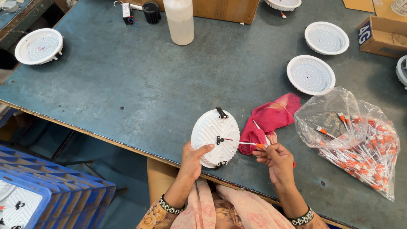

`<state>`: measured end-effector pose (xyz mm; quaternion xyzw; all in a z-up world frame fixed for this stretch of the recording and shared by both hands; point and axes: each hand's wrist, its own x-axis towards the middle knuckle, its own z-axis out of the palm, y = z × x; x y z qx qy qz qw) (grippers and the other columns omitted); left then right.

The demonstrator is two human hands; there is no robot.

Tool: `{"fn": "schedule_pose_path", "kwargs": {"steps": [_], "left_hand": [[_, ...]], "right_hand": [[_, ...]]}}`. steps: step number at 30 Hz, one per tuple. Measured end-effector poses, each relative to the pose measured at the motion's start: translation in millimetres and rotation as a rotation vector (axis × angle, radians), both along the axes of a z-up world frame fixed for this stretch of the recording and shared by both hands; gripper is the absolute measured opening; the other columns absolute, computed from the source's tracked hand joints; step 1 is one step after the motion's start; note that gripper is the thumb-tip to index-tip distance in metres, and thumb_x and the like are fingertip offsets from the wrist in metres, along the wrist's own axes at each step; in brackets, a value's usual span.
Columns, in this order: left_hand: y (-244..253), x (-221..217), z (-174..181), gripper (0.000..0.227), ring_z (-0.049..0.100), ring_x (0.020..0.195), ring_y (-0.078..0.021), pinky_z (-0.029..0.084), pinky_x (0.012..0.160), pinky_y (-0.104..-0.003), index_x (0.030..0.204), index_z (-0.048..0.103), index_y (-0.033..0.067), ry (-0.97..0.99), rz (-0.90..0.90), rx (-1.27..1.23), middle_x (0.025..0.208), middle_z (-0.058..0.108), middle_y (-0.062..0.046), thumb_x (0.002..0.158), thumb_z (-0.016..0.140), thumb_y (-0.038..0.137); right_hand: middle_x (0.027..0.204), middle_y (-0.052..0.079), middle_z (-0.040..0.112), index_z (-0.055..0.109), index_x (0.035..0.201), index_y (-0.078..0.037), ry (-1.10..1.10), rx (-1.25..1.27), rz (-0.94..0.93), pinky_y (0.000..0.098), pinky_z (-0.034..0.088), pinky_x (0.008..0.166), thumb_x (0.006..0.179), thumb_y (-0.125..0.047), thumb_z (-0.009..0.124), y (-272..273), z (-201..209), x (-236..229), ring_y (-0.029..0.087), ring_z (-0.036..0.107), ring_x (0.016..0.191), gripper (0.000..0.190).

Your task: The person cuts a pink fabric with scissors, then handles white circular LED modules, inserting orange wire connectors into the modules and trimming wires. The work is performed at a low table with bins of parts nearby.

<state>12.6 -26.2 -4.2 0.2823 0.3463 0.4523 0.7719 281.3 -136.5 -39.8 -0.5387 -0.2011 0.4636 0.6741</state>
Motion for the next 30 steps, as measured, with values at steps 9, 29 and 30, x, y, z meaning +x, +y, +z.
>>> {"fn": "schedule_pose_path", "kwargs": {"steps": [9, 29, 30], "left_hand": [[0.1, 4.8, 2.8, 0.042, 0.072, 0.1, -0.0215, 0.057, 0.092, -0.036, 0.119, 0.067, -0.0078, -0.004, 0.003, 0.004, 0.114, 0.075, -0.016, 0.079, 0.076, -0.006], [-6.6, 6.1, 16.9, 0.044, 0.072, 0.1, -0.0191, 0.057, 0.09, -0.034, 0.122, 0.066, -0.0072, 0.06, -0.01, 0.153, 0.114, 0.075, -0.015, 0.08, 0.078, -0.002], [-6.2, 5.3, 17.8, 0.043, 0.072, 0.1, -0.0191, 0.058, 0.09, -0.034, 0.122, 0.066, -0.0072, 0.061, -0.009, 0.156, 0.114, 0.075, -0.015, 0.08, 0.078, -0.002]], "right_hand": [[0.101, 0.021, 0.075, 0.062, 0.092, 0.0, -0.01, 0.018, -0.01, 0.0329, 0.06, 0.064, 0.098, -0.01, 0.062, -4.7, 0.9, -2.8, 0.032, 0.077, 0.086, 0.012], [0.1, 0.02, 0.074, 0.057, 0.092, 0.004, -0.559, 0.215, -0.031, 0.0296, 0.062, 0.071, 0.096, 0.002, 0.066, -20.9, 66.3, -36.9, 0.022, 0.076, 0.088, 0.01], [0.099, 0.02, 0.074, 0.056, 0.091, 0.004, -0.581, 0.216, -0.01, 0.0294, 0.062, 0.071, 0.096, 0.002, 0.066, -21.7, 67.8, -37.6, 0.021, 0.076, 0.087, 0.011]]}}
